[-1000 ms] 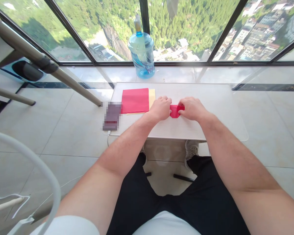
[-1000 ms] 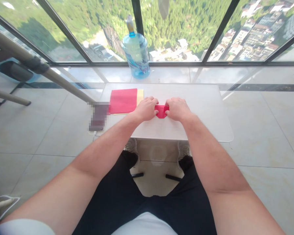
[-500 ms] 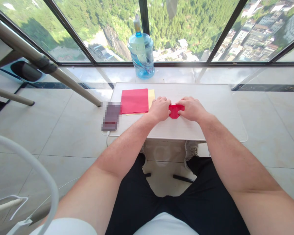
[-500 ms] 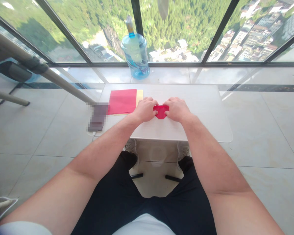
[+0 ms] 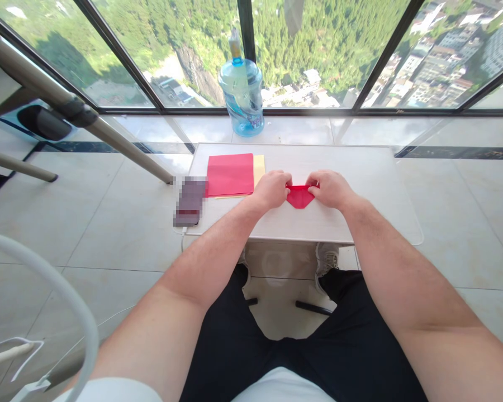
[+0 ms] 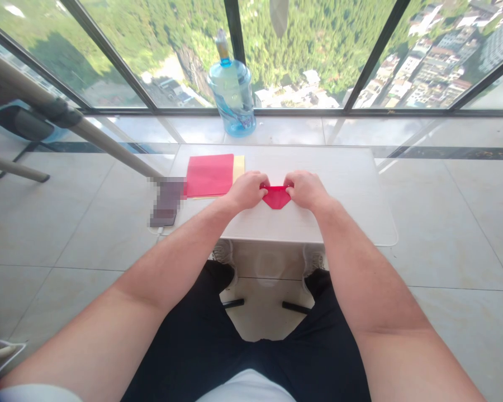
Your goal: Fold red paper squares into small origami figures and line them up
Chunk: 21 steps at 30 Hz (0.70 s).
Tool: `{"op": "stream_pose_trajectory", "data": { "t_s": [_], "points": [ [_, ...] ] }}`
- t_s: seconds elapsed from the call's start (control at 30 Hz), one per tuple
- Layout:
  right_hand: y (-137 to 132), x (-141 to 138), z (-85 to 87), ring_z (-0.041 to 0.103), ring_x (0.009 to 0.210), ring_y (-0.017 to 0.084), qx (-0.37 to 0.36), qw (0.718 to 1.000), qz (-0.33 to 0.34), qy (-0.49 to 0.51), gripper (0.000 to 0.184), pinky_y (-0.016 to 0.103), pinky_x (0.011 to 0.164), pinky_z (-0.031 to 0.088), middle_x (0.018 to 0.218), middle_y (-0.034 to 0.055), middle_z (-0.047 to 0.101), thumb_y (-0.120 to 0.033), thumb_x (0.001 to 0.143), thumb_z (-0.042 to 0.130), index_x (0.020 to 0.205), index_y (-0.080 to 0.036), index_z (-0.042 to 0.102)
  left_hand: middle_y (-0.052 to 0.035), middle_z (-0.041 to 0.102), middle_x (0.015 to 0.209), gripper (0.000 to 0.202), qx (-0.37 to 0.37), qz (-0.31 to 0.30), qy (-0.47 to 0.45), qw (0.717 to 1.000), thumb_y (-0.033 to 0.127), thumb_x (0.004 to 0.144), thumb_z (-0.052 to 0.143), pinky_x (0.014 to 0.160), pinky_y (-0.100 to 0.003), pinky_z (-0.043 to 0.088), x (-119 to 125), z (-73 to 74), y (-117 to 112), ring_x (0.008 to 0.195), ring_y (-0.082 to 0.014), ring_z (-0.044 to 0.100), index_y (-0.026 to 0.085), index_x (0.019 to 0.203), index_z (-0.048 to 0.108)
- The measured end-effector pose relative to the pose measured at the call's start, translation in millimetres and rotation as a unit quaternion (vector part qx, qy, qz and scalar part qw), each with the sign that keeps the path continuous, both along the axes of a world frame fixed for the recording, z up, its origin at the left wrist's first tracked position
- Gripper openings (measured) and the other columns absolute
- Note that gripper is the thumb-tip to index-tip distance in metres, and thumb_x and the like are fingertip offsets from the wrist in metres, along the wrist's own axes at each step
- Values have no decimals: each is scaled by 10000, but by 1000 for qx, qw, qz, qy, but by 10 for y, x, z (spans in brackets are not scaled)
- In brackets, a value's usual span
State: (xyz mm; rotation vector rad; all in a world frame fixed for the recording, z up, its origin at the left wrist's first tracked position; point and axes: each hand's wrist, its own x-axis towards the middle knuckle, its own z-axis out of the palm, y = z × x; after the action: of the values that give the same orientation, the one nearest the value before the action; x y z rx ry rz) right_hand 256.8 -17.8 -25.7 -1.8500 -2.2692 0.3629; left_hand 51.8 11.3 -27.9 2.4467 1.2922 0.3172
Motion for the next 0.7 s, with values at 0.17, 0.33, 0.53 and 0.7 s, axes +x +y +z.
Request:
{"op": "stream_pose_trajectory", "data": {
  "t_s": [0.17, 0.33, 0.53, 0.7],
  "points": [
    [-18, 176, -44, 633, 791, 205, 1, 999, -36, 14, 140, 330, 751, 449, 880, 30, 740, -220, 786, 596, 836, -232, 727, -71, 694, 933, 218, -8, 13, -5, 1000, 112, 789, 529, 787, -337, 483, -50, -7, 31, 887, -216, 625, 196, 871, 712],
    [-12, 159, -66, 631, 786, 194, 7, 999, -25, 29, 143, 317, 747, 452, 875, 24, 738, -210, 770, 606, 836, -232, 731, -81, 697, 947, 213, -11, 15, -4, 1000, 119, 785, 543, 797, -341, 493, -14, -2, 30, 897, -222, 626, 190, 887, 717],
    [12, -130, -60, 617, 827, 210, 25, 999, 10, 24, 147, 322, 754, 428, 866, 50, 719, -215, 801, 569, 824, -220, 714, -86, 681, 952, 235, -9, -10, -17, 1000, 142, 819, 519, 818, -334, 494, 121, -9, -7, 924, -221, 623, 185, 916, 729],
    [-8, -177, -98, 605, 846, 210, 49, 998, 17, 26, 160, 324, 773, 420, 896, 59, 710, -208, 828, 549, 836, -216, 709, -80, 671, 911, 276, 5, -17, -36, 999, 145, 858, 467, 815, -337, 486, 105, -77, 19, 903, -213, 620, 185, 887, 739]
  ]
}}
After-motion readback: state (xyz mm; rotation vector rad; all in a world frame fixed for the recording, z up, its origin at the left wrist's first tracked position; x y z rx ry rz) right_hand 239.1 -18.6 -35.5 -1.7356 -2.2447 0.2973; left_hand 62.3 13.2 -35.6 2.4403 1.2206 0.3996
